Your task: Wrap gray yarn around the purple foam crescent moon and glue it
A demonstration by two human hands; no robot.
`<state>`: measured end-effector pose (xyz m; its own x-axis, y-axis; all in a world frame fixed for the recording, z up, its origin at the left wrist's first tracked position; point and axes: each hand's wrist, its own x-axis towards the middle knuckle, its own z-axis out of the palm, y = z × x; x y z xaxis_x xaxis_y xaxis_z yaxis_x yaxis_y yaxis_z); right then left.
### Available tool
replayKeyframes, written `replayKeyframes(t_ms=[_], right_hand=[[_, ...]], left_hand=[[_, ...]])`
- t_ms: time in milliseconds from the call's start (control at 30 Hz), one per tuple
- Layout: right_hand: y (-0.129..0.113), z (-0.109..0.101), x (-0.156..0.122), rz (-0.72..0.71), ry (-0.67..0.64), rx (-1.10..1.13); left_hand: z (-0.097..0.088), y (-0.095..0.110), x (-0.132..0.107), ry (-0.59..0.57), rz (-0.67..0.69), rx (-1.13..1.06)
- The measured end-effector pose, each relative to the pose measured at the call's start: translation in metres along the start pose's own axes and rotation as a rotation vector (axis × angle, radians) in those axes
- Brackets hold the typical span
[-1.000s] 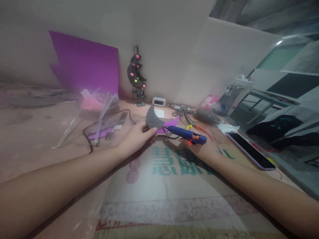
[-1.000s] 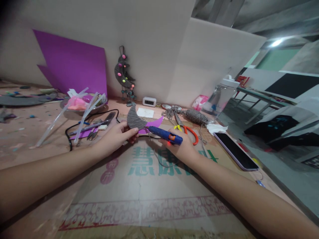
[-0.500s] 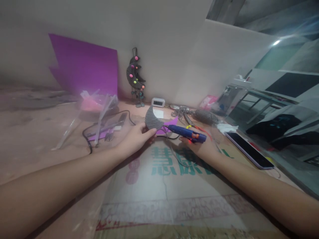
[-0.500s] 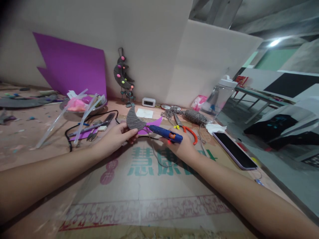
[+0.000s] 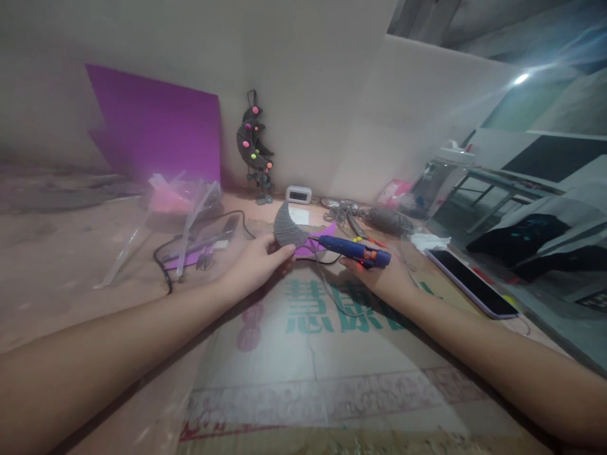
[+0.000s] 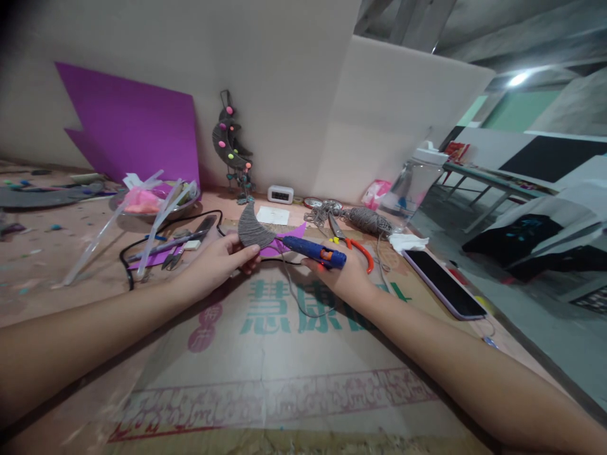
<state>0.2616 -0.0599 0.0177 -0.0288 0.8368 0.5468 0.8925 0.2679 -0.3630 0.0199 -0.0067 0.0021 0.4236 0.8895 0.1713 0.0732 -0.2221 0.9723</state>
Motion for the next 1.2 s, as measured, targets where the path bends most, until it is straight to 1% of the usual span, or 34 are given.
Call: replayKeyframes(t_ms=[300, 467, 667, 867, 1000, 1200], right_hand=[[-0.0019, -0.0014, 0.0007, 0.015, -0.010, 0.026], [-0.0048, -0.0034, 0.0016, 0.012, -0.010, 0.035], [-0.0022, -0.0025, 0.0016, 0.010, -0.010, 0.037], [-0.0004, -0.0015, 0.0008, 0.022, -0.012, 0.013], [0.0008, -0.0004, 0.0012, 0.022, -0.025, -0.005], [0.0002, -0.0012, 0.0007, 0.046, -0.026, 0.024]], left_hand=[[0.0003, -0.0022, 0.0014, 0.011, 0.007, 0.005], [0.0008, -0.0002, -0.0002, 0.016, -0.004, 0.035], [-0.0003, -0.0004, 0.0004, 0.010, -0.011, 0.053], [-0.0007, -0.0010, 0.0001, 0.005, 0.009, 0.085], [0.0002, 0.0009, -0.0008, 0.004, -0.005, 0.075], [-0.0001, 0.0012, -0.0001, -0.011, 0.001, 0.072]])
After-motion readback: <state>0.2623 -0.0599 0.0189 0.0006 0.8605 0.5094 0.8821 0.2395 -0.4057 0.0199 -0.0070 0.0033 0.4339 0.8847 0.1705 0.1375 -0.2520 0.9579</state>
